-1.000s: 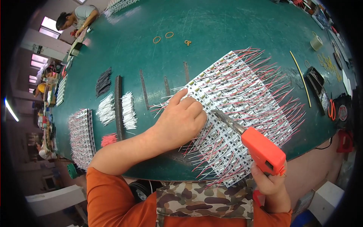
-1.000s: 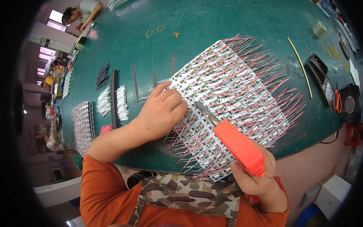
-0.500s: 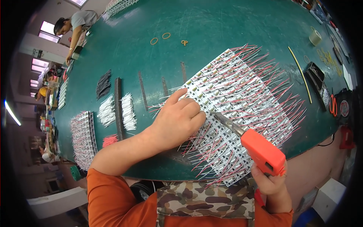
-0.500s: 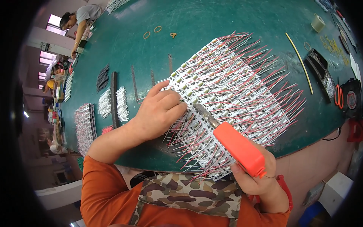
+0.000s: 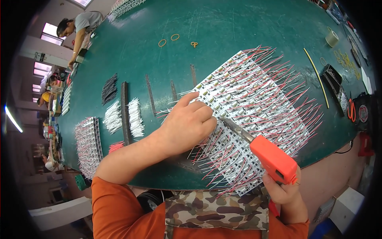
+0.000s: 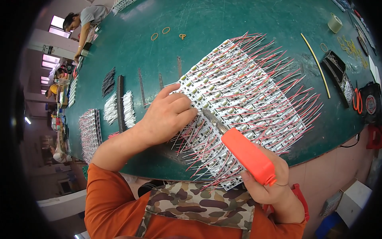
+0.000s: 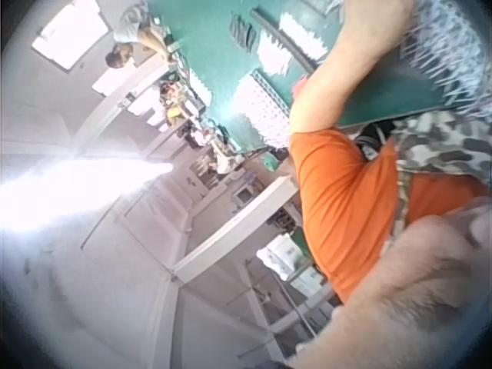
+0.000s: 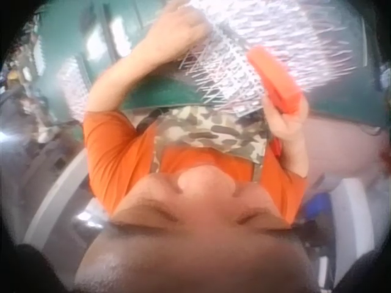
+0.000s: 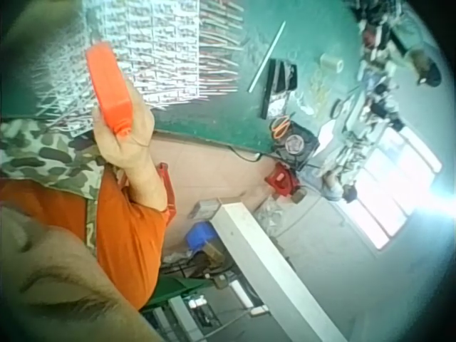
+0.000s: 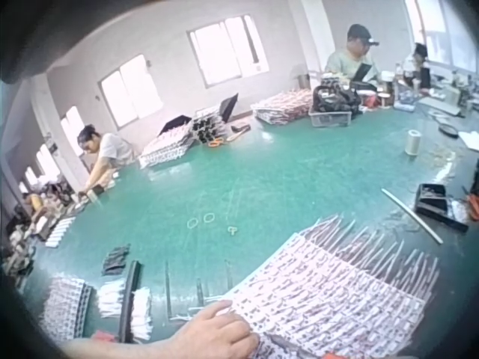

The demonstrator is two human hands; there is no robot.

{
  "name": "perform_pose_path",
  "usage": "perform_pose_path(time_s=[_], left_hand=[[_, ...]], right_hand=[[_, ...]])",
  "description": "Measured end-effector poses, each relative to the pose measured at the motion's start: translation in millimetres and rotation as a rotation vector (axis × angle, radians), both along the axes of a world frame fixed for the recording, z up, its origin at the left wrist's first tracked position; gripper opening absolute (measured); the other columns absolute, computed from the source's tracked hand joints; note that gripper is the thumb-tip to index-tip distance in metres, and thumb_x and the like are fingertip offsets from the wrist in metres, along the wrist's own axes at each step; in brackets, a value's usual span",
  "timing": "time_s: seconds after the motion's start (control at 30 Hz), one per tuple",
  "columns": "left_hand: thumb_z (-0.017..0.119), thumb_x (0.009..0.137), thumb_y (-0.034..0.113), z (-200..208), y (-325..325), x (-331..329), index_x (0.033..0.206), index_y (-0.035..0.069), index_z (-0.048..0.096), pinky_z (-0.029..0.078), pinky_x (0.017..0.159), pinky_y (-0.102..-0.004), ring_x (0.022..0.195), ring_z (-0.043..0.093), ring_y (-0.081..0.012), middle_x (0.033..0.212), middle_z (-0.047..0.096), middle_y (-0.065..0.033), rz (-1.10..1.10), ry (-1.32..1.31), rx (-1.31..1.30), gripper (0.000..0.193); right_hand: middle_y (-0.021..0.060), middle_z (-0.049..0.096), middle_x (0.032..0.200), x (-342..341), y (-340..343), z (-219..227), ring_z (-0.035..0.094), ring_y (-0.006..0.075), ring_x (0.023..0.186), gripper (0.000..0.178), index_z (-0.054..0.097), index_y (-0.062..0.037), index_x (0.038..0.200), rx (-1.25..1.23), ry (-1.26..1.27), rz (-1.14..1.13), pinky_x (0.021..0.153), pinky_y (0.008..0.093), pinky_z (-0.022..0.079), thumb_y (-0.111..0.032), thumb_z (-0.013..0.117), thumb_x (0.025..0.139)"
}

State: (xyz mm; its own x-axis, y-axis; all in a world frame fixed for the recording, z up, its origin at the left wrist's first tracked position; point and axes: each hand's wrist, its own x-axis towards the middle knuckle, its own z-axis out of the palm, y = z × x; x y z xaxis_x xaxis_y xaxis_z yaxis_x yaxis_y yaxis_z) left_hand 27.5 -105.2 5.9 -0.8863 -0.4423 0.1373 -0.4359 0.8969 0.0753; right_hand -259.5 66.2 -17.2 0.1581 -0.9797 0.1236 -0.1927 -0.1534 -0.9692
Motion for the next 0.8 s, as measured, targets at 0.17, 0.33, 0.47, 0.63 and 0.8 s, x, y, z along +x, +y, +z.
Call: perform_pose_path(time_s=[0.17, 0.33, 0.47, 0.63, 0.8], left_hand=[[0.065, 0.075, 0.015, -0.4, 0.2, -0.8, 0.079, 0.008, 0.062, 0.044, 0.106, -0.0509, 0.09, 0.064, -0.025, 0.086, 0.061, -0.0058, -0.004, 0.011, -0.003, 0.008], [0.064, 0.076, 0.014, -0.2, -0.6, -1.8, 0.079, 0.008, 0.062, 0.045, 0.106, -0.0511, 0.09, 0.064, -0.0253, 0.085, 0.06, -0.0059, -0.009, -0.012, -0.009, 0.008], [0.064, 0.075, 0.014, 0.7, -0.4, -3.2, 0.079, 0.008, 0.062, 0.045, 0.105, -0.0509, 0.089, 0.064, -0.0254, 0.085, 0.06, -0.0059, -0.009, -0.016, -0.018, 0.008], [0.063, 0.078, 0.014, 2.6, -0.6, -3.5, 0.091, 0.008, 0.067, 0.046, 0.103, -0.0501, 0.087, 0.064, -0.0243, 0.08, 0.058, -0.0042, -0.01, -0.033, -0.023, 0.014], [0.062, 0.078, 0.014, 4.2, -1.1, -4.1, 0.09, 0.009, 0.067, 0.046, 0.104, -0.0501, 0.087, 0.063, -0.024, 0.08, 0.057, -0.0041, -0.012, -0.03, -0.017, 0.014]], right_hand=[[0.0199, 0.069, 0.111, 0.8, -2.3, 0.5, 0.071, 0.0284, 0.088, 0.051, 0.057, 0.0107, 0.127, -0.045, 0.046, 0.013, 0.084, 0.0363, 0.055, -0.003, 0.074, 0.081], [0.0201, 0.069, 0.109, 1.0, -1.4, -1.8, 0.071, 0.0281, 0.088, 0.052, 0.056, 0.0111, 0.127, -0.06, 0.053, 0.015, 0.082, 0.0359, 0.055, -0.003, 0.075, 0.081], [0.0207, 0.069, 0.109, 2.4, -2.5, -0.3, 0.072, 0.0288, 0.088, 0.052, 0.056, 0.012, 0.126, -0.057, 0.052, 0.006, 0.082, 0.0361, 0.055, -0.002, 0.075, 0.08], [0.0203, 0.069, 0.11, 3.2, -1.2, -1.8, 0.072, 0.0283, 0.089, 0.05, 0.057, 0.0113, 0.125, -0.03, 0.026, -0.01, 0.082, 0.0363, 0.055, -0.002, 0.074, 0.08], [0.0188, 0.068, 0.112, 5.0, -5.2, 4.8, 0.069, 0.0236, 0.081, 0.048, 0.06, 0.0068, 0.125, -0.1, -0.015, -0.047, 0.076, 0.033, 0.055, -0.001, 0.074, 0.079]])
